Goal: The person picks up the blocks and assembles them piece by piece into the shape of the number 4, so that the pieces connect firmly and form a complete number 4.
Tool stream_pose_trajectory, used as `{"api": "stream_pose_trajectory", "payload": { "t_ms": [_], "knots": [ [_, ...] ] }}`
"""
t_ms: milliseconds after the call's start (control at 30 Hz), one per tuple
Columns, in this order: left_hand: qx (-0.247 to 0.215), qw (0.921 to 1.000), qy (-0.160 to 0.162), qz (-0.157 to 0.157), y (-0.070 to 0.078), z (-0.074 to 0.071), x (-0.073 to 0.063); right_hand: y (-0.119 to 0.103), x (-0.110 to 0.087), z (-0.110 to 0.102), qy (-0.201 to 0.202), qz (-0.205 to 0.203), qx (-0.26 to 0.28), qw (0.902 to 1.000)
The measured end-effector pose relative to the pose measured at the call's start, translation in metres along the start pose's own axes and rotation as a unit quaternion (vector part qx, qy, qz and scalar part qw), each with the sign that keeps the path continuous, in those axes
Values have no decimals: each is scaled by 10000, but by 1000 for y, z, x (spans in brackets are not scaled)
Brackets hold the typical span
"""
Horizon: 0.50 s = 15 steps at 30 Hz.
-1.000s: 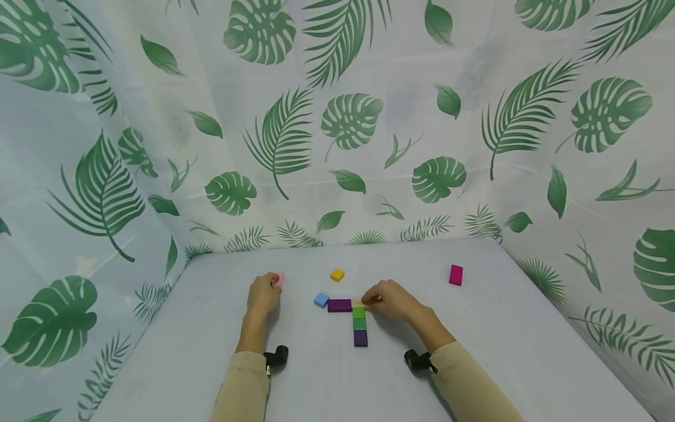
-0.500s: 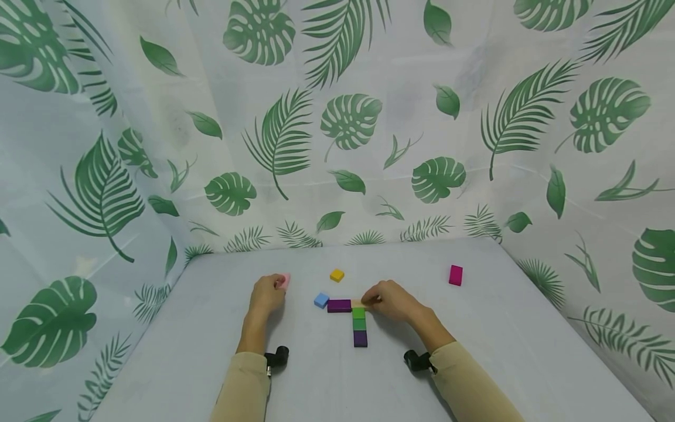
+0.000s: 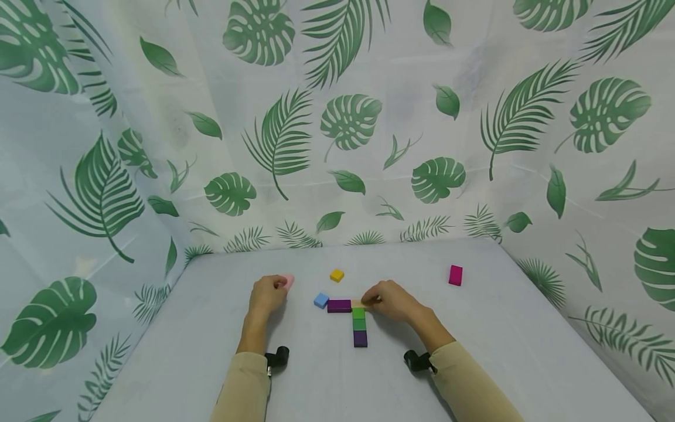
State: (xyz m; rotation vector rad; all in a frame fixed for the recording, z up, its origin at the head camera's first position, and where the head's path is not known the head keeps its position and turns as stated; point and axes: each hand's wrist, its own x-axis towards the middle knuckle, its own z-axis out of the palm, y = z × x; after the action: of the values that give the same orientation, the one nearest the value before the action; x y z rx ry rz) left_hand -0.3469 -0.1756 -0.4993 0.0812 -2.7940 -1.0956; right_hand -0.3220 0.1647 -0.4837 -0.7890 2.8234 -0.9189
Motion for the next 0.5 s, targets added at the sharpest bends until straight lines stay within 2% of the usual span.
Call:
{"api": "stream_pose_trajectory", "payload": {
  "t_ms": [500],
  "knots": [
    [76, 9999, -41, 58, 3, 0, -2, 2, 1, 1, -30, -12, -48, 10000]
  ]
}}
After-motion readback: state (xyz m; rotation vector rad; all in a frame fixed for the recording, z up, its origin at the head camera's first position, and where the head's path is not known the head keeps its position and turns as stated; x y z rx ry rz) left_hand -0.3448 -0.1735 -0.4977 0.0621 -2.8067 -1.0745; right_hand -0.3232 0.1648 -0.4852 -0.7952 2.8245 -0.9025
